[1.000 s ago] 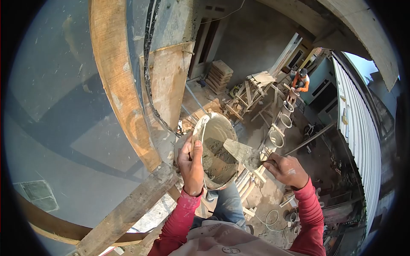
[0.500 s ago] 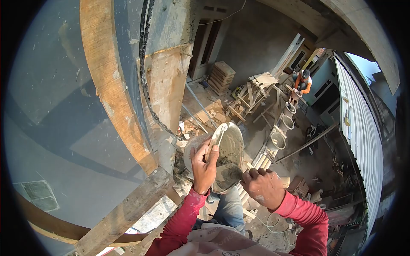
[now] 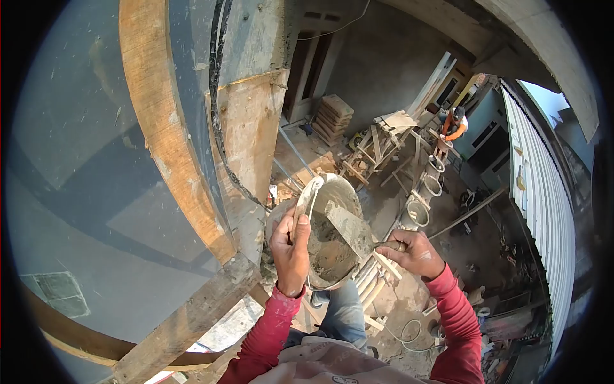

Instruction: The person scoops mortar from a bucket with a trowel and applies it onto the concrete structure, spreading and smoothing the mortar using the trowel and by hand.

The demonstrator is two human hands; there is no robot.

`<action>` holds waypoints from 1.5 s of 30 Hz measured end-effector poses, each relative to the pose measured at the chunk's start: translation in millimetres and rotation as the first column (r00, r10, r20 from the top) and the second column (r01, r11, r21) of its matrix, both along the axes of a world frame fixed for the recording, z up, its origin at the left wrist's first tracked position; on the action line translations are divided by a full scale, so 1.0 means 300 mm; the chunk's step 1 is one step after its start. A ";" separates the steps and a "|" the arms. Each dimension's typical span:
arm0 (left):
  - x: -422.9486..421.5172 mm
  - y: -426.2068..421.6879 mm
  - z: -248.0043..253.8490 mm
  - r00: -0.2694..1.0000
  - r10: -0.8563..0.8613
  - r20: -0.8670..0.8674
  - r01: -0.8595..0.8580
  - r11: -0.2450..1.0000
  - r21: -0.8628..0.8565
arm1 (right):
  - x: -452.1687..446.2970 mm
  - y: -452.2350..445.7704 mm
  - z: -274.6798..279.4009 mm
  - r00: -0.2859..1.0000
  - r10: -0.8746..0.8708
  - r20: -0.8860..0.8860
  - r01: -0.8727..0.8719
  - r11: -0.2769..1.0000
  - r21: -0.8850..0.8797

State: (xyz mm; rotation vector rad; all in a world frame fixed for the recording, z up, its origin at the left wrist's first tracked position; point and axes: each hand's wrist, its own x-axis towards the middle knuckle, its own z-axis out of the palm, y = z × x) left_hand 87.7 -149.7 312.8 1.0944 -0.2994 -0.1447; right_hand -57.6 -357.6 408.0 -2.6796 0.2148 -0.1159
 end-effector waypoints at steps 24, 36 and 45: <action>0.028 0.036 0.023 0.998 0.026 0.054 -0.024 0.999 -0.033 | 0.143 0.210 -0.107 0.982 0.162 -0.100 -0.174 0.550 -0.817; 0.036 0.025 -0.048 0.998 -0.056 -0.018 0.056 0.998 -0.004 | 0.034 0.039 -0.107 0.968 0.136 -0.212 -0.097 0.978 0.184; 0.023 0.014 -0.081 0.997 0.035 -0.070 -0.035 0.999 0.006 | 0.097 -0.043 0.109 0.969 0.247 0.023 -0.248 0.967 0.053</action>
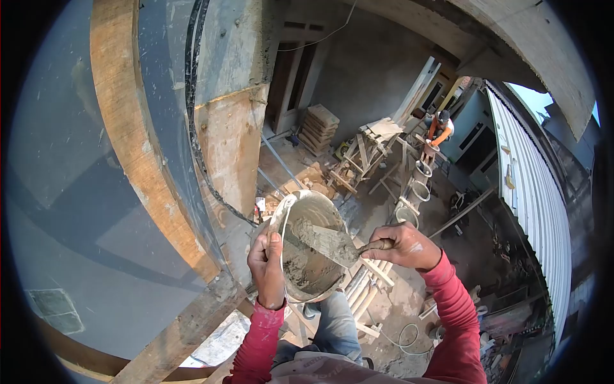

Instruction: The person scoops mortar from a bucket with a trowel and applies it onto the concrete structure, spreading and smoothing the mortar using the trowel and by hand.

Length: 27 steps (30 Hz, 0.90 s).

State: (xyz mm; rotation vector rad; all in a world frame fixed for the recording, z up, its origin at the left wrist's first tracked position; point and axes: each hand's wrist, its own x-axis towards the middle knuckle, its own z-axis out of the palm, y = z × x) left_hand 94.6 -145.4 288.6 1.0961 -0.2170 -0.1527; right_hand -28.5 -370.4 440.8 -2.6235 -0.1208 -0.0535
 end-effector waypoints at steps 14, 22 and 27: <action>-0.061 -0.024 -0.014 0.998 0.033 -0.058 -0.037 0.997 -0.067 | -0.241 0.046 0.076 0.860 -0.501 0.093 0.509 0.855 -0.099; -0.097 -0.081 -0.015 0.993 -0.090 0.082 0.085 0.995 0.059 | -0.192 0.135 -0.218 0.966 -0.240 0.099 0.229 0.608 -0.761; -0.132 -0.123 -0.032 0.970 -0.149 0.190 0.127 0.984 0.123 | -0.110 0.332 -0.284 0.991 -0.134 0.003 0.070 0.492 -0.868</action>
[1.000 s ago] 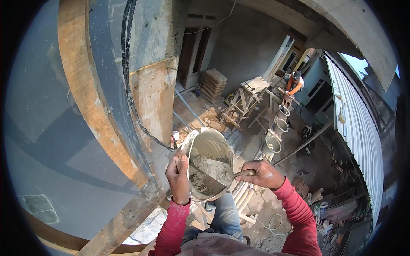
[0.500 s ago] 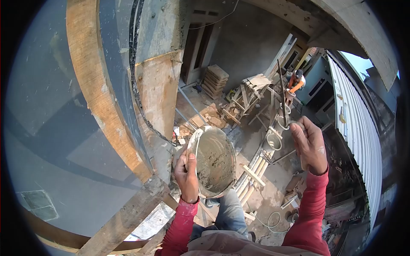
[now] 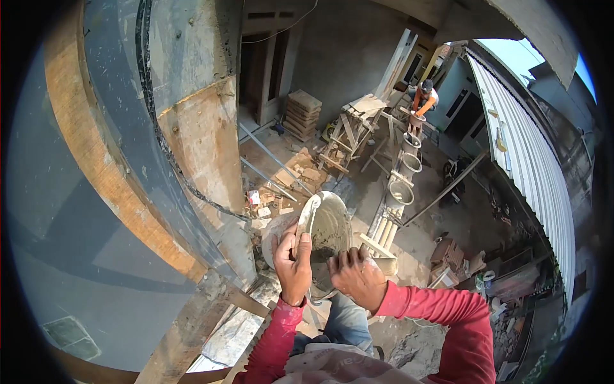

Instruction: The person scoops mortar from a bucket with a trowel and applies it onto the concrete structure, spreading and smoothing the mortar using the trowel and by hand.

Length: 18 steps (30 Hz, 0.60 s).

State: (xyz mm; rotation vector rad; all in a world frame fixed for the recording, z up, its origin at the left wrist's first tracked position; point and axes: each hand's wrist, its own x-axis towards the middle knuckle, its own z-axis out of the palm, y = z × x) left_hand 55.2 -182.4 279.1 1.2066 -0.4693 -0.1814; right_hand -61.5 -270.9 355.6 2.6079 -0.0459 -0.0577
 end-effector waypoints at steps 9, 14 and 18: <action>0.004 0.043 0.001 1.000 -0.025 -0.016 0.024 0.998 -0.057 | -0.153 -0.148 0.128 0.968 -0.226 -0.108 0.240 0.717 0.655; 0.033 0.084 0.014 0.997 -0.052 -0.052 0.050 0.998 -0.042 | -0.215 -0.224 0.058 0.973 -0.214 -0.085 0.182 0.486 0.855; 0.031 0.109 0.104 0.979 -0.110 -0.170 0.084 0.984 -0.154 | -0.227 -0.213 0.128 0.958 -0.282 0.046 0.110 0.512 0.852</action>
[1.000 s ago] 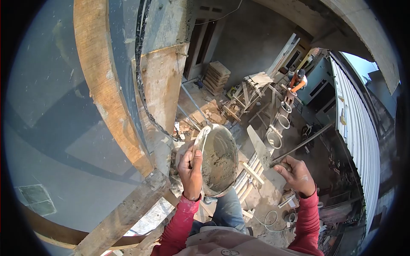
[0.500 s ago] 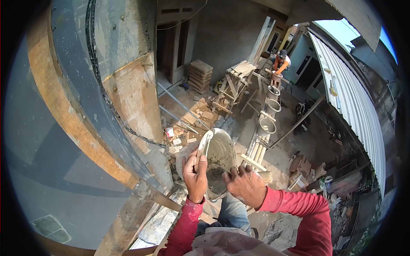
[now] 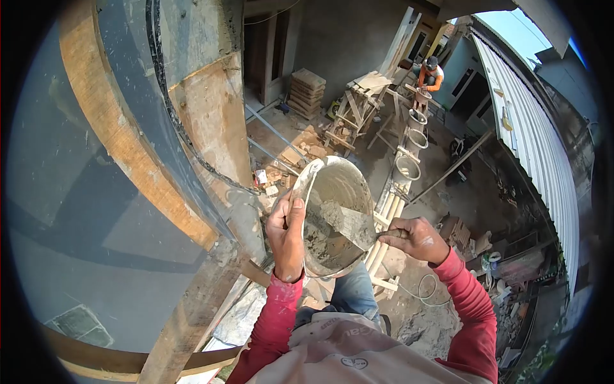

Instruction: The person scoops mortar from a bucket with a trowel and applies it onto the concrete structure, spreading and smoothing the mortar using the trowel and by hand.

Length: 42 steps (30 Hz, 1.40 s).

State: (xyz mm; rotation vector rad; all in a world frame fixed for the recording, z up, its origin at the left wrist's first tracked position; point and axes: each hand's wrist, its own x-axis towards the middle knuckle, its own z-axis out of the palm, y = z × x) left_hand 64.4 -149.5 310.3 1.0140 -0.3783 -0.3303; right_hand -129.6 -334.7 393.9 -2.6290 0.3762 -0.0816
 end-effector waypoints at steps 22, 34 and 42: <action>-0.013 0.024 0.076 0.996 0.094 -0.004 -0.094 0.995 -0.030 | 0.067 -0.079 0.339 0.958 0.255 -0.127 -0.253 0.967 0.035; 0.008 -0.005 -0.033 0.993 0.117 -0.034 -0.120 0.988 -0.097 | -0.165 0.046 0.369 0.979 -0.169 -0.117 0.132 0.953 -0.272; -0.004 -0.004 -0.005 0.993 0.119 0.024 -0.120 0.993 0.018 | 0.001 0.105 0.128 0.973 -0.129 -0.191 -0.039 0.725 -0.688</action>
